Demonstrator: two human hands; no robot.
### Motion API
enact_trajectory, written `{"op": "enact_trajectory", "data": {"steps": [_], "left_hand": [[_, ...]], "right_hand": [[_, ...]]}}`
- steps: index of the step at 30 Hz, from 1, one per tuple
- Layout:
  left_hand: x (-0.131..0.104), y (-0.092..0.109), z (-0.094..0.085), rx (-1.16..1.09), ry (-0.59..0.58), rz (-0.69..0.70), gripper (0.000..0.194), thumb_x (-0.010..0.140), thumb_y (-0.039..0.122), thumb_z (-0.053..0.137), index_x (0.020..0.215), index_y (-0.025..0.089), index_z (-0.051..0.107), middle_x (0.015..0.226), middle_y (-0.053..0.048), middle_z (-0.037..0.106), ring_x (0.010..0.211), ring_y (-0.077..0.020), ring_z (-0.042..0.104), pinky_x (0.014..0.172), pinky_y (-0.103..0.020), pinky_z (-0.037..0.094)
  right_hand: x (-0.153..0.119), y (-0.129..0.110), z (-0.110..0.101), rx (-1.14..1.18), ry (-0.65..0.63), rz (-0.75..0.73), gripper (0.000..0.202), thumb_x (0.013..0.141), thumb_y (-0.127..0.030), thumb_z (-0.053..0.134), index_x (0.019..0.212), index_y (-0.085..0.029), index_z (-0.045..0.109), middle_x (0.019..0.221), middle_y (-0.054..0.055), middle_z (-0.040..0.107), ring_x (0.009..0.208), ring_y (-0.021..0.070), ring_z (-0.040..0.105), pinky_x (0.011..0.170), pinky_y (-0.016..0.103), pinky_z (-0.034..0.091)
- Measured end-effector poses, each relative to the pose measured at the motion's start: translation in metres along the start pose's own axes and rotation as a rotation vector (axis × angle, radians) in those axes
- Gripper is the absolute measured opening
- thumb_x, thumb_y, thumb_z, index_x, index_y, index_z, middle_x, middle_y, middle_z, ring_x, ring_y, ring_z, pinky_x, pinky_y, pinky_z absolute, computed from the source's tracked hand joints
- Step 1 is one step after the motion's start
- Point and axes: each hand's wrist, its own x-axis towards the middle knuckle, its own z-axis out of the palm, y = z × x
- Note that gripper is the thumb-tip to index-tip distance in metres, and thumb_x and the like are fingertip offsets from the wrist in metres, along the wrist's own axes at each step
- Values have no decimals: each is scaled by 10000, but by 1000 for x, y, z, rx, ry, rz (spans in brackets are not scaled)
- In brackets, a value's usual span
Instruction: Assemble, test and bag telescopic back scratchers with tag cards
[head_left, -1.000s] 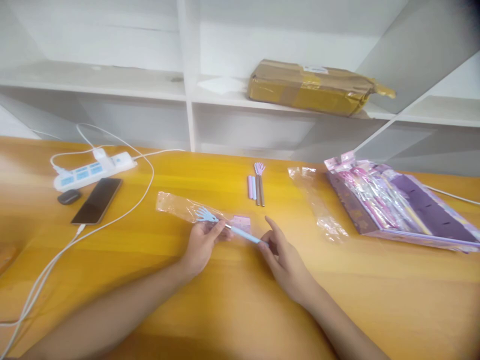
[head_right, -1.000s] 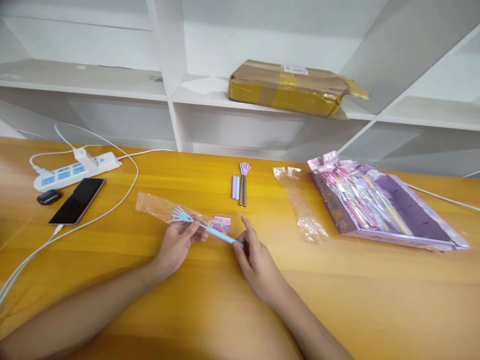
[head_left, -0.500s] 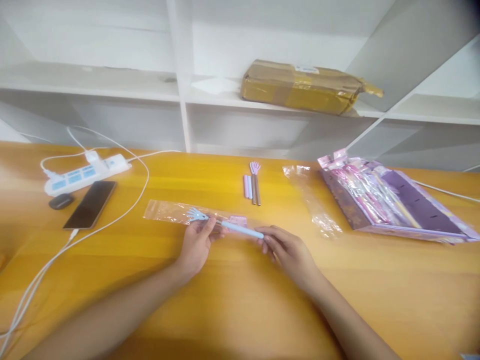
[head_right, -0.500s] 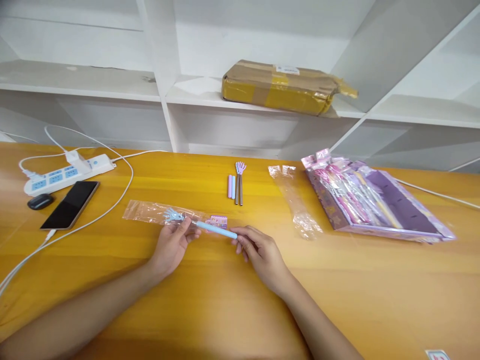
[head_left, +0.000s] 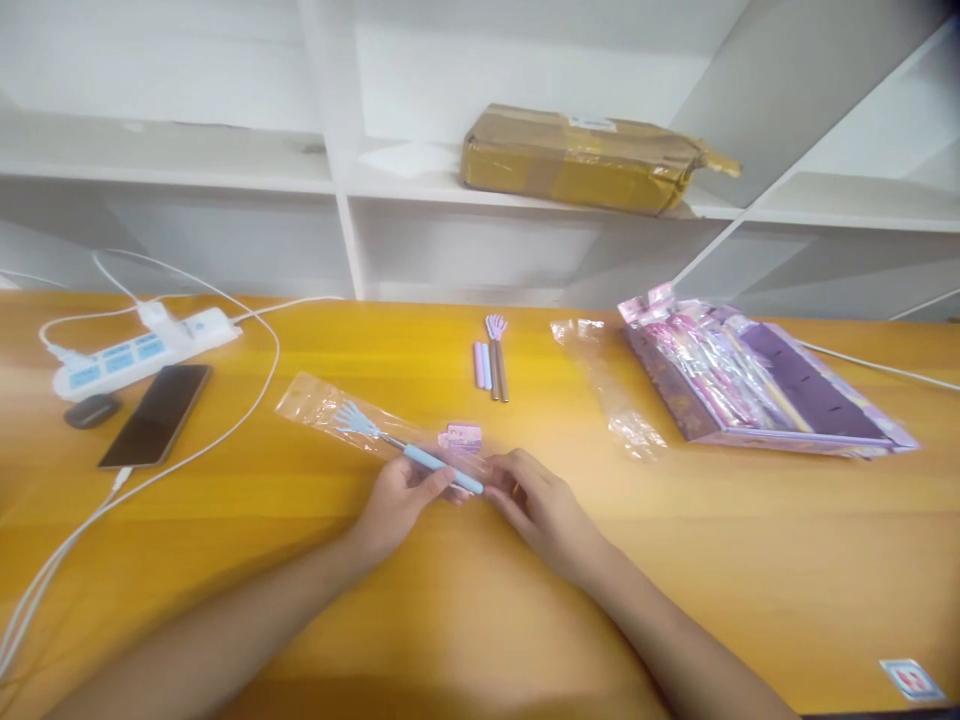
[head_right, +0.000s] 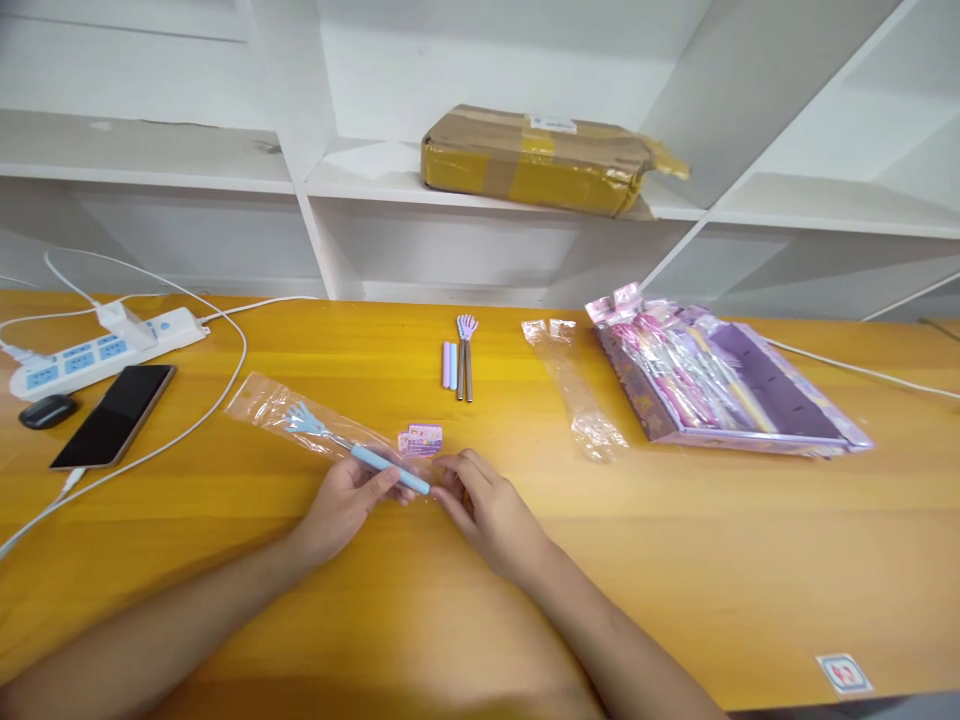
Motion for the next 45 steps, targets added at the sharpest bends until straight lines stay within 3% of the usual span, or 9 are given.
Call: {"op": "enact_trajectory", "data": {"steps": [5,10,26,39,42,45], "left_hand": [[0,6,4,89,-86,-20,297,939,401,762,1051,130,718,947,-95,797,810,-196,757,800,-328,624],[0,5,3,112,-97,-30,316,965,423,727,1063,122,730,935,-105,795,832,-203,755,822,-333,619],[-1,1,1,137,-132,-86,350,949,449,738,1073,123,703,978,-125,805,843,-233,786,846,-380,641],[-1,1,-2,141,-133,-101,395,970,495,698,1097,122,716,1022,-133,791,903,-247,760,882,-402,611],[0,-4,-4,84,-46,-87,359,965,477,716,1033,125,732,995,-117,791,913,-235,751,909,-388,596],[2,-5,-4,-79,18,-98,312,921,439,782,991,139,733,954,-81,779,869,-201,736,897,-361,590]], "right_hand": [[-2,0,3,-12,-28,-22,104,1069,-252,557,1153,-221,610,890,37,621,764,157,627,700,272,547],[-3,1,5,-6,-56,-48,51,1063,-228,555,1100,-226,589,897,35,618,783,159,638,713,274,549],[-5,-1,5,5,-77,40,279,1078,-259,493,1352,-244,544,1065,84,709,897,196,703,798,329,598],[-7,-4,9,68,-51,114,127,1064,-287,529,1128,-207,603,847,26,664,708,146,625,646,263,517],[-9,-4,3,151,-56,127,247,1070,-255,498,1310,-217,547,881,18,654,730,143,627,660,264,529],[-9,0,-4,237,-55,40,467,1023,-127,438,1472,-253,416,996,36,634,791,147,631,710,282,564]]}}
